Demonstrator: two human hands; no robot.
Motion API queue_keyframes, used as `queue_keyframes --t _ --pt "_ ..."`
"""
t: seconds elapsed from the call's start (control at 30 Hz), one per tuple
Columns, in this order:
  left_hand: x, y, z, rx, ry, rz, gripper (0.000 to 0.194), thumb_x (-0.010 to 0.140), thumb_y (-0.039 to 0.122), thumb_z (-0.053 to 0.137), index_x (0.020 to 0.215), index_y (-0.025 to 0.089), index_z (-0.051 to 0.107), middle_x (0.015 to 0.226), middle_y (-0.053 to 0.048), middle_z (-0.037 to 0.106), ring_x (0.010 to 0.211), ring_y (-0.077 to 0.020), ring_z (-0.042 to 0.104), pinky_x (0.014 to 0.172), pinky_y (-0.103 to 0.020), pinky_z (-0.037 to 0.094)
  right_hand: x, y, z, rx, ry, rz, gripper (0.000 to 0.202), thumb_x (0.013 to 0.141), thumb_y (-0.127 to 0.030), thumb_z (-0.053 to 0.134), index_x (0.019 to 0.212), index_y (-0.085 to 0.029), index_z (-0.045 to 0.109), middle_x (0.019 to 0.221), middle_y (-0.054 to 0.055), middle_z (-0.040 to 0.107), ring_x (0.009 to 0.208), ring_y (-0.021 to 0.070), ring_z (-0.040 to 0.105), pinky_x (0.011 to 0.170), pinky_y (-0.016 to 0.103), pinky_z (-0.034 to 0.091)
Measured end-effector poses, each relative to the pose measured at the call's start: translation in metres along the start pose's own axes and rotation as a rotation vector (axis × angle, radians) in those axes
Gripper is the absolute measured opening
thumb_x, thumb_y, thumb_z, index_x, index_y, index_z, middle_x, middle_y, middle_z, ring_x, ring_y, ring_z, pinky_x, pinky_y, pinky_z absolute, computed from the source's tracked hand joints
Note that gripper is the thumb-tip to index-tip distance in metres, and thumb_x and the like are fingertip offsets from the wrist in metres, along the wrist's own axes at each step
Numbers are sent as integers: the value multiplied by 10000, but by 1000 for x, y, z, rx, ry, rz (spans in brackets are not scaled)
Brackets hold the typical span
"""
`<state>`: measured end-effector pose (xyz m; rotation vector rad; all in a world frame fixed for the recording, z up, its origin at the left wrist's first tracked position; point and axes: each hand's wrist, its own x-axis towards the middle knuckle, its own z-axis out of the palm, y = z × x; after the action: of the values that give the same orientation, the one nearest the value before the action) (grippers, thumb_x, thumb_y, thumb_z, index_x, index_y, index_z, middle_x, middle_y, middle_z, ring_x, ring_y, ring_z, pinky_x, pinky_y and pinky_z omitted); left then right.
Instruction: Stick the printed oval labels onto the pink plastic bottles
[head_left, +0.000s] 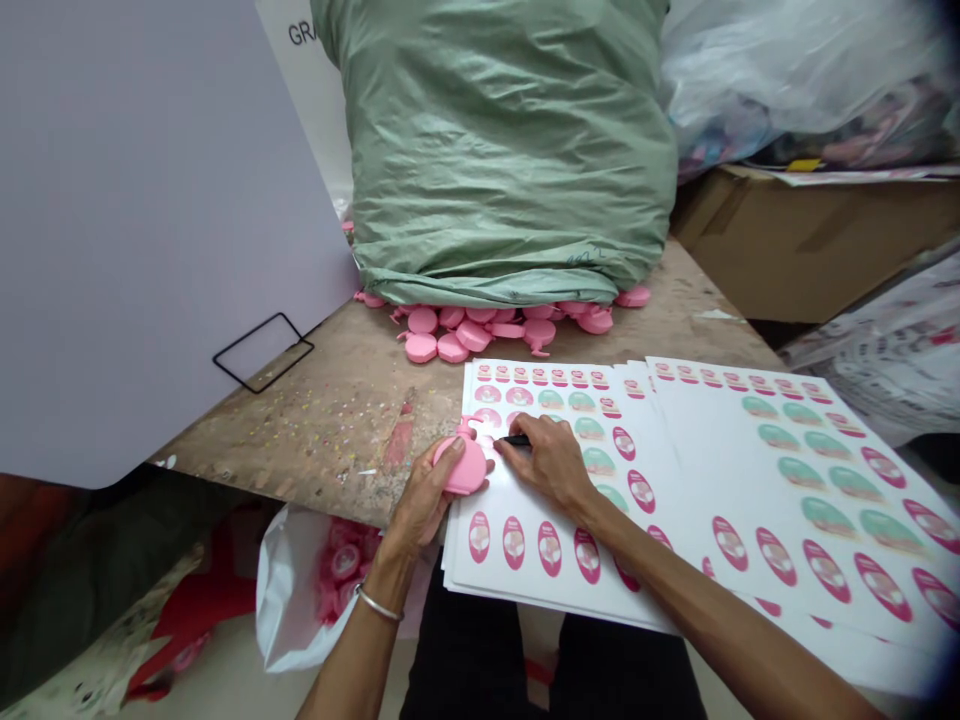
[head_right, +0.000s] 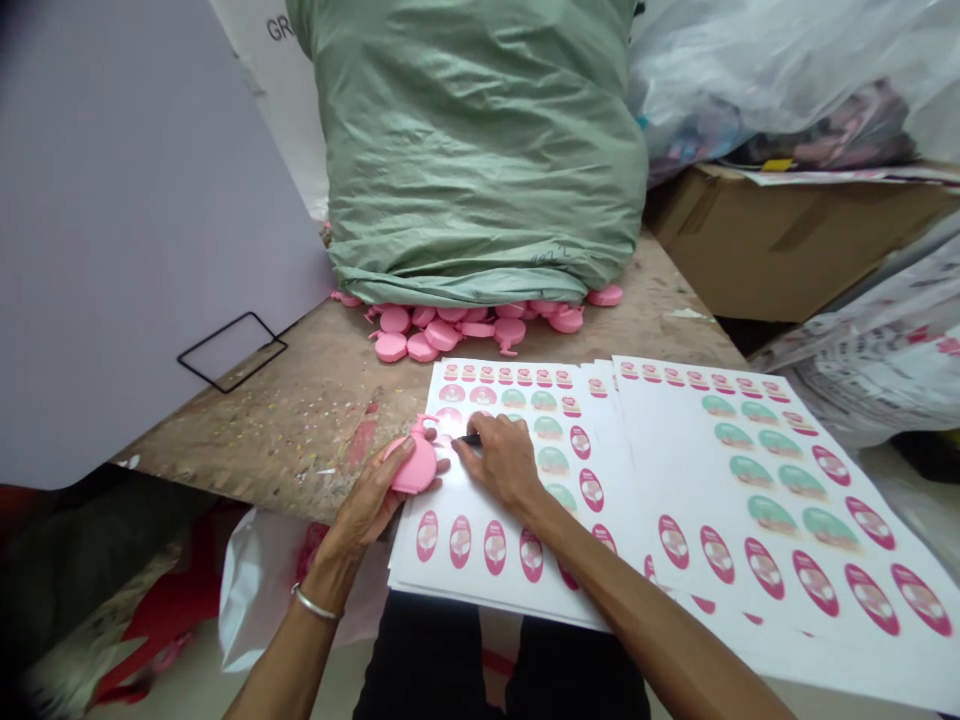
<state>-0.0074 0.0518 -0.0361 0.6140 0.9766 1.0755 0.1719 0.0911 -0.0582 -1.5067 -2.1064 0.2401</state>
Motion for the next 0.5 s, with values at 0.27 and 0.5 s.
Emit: queue_keyframes --t 0.27,0.5 --pt "0 -1 0 -5 7 14 443 800 378 676 1166 140 604 1194 -143 609 929 -249 689 680 -276 595 -3 2 -1 -126 85 -35 185 882 -366 541 862 -184 567 819 58 659 804 216 522 724 328 268" --pt "0 0 1 22 -8 20 475 784 403 688 1167 134 605 1118 -138 641 921 -246 691 683 -255 580 -1 -2 -1 -100 30 -117 205 885 -377 538 835 -182 574 798 54 660 773 201 519 751 341 269"
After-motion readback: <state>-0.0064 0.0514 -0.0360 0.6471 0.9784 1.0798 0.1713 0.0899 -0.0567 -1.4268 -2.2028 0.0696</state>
